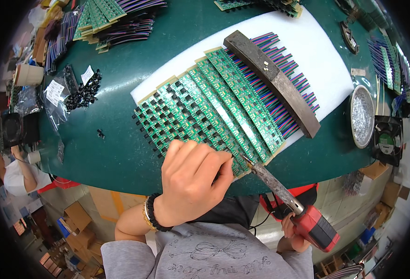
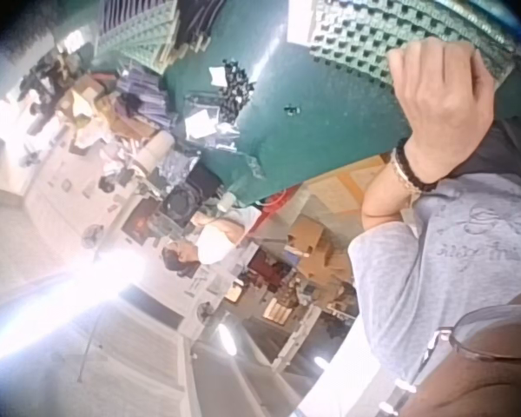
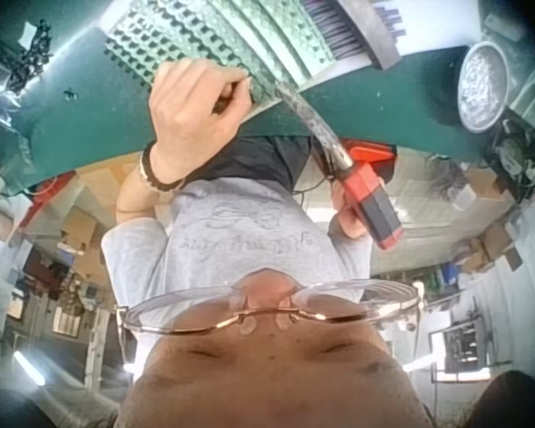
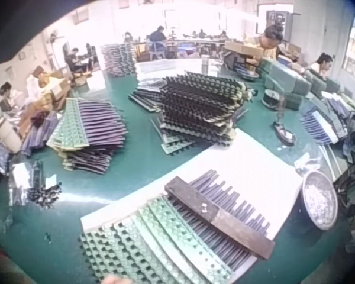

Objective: The person picks up electronic components from the table by hand, places them onto circuit boards, and solders them in place using a soldering tool.

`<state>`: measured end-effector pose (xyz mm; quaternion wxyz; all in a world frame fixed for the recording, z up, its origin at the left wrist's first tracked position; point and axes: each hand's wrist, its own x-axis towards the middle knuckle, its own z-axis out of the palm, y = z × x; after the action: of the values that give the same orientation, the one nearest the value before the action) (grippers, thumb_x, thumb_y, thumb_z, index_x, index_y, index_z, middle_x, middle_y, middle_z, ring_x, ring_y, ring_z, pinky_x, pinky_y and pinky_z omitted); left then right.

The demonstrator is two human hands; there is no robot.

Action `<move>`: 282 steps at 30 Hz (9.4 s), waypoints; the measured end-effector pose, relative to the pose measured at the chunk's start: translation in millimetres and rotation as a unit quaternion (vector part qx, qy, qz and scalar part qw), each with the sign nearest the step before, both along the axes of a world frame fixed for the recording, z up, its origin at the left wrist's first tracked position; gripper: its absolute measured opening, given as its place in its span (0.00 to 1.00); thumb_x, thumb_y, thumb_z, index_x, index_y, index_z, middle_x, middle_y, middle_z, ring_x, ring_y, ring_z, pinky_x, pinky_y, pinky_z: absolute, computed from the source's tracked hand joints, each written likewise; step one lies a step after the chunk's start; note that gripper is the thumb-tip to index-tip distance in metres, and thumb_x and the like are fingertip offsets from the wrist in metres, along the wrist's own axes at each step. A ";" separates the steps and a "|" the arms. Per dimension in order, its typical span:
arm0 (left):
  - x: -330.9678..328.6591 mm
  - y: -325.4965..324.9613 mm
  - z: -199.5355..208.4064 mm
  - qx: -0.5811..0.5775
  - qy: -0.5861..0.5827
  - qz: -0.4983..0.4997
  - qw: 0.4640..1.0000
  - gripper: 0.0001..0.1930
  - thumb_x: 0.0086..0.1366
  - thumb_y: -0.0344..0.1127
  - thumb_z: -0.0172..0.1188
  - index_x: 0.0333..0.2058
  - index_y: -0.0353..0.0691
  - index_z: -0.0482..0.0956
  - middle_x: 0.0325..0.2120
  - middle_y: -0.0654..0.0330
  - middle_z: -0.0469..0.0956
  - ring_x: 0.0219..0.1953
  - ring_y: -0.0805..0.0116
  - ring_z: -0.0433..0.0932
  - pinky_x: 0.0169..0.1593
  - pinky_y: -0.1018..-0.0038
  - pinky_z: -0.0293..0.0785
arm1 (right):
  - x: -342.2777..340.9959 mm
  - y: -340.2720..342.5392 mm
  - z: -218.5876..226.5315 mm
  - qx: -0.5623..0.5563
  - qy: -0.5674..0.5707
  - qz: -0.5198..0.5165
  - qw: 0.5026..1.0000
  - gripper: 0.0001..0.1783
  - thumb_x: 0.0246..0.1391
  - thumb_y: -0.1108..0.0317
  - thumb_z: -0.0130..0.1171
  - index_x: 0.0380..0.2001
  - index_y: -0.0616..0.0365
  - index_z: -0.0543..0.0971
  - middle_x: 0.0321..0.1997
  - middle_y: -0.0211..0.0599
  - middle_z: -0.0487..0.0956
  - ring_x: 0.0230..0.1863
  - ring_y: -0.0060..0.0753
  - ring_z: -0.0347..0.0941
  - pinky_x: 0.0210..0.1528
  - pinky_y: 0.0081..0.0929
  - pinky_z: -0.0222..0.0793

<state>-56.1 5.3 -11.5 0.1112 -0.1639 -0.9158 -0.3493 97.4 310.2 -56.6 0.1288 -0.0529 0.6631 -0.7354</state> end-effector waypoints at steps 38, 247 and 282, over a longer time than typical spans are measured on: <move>9.8 -20.1 6.4 0.017 0.087 0.016 0.996 0.05 0.51 0.29 0.66 0.25 0.39 0.77 0.22 0.60 0.72 0.25 0.62 0.72 0.33 0.67 0.66 | -76.3 -57.9 12.7 -0.161 0.143 -0.173 0.961 0.42 0.61 0.38 0.53 0.60 0.67 0.60 0.12 0.25 0.60 0.08 0.19 0.52 0.11 0.19 0.56; 12.7 -174.0 -24.6 -0.145 0.016 0.307 0.940 0.03 0.68 0.24 0.55 0.37 0.31 0.75 0.32 0.57 0.75 0.29 0.68 0.73 0.35 0.73 0.72 | -33.9 -37.2 20.6 -0.071 0.025 -0.121 0.990 0.46 0.53 0.35 0.62 0.58 0.65 0.64 0.13 0.23 0.65 0.12 0.24 0.63 0.19 0.26 0.63; 34.0 24.5 3.6 0.082 0.128 -0.285 0.947 0.19 0.46 0.29 0.60 0.38 0.21 0.79 0.32 0.46 0.78 0.29 0.58 0.79 0.33 0.70 0.79 | -54.3 -79.0 18.8 0.120 0.064 -0.130 0.982 0.39 0.44 0.84 0.57 0.63 0.62 0.58 0.23 0.37 0.75 0.19 0.20 0.64 0.21 0.18 0.62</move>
<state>-22.1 29.9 -8.0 0.1362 -0.4513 -0.7772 -0.4168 43.1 231.2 -37.8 -0.0047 0.0026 0.7546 -0.6562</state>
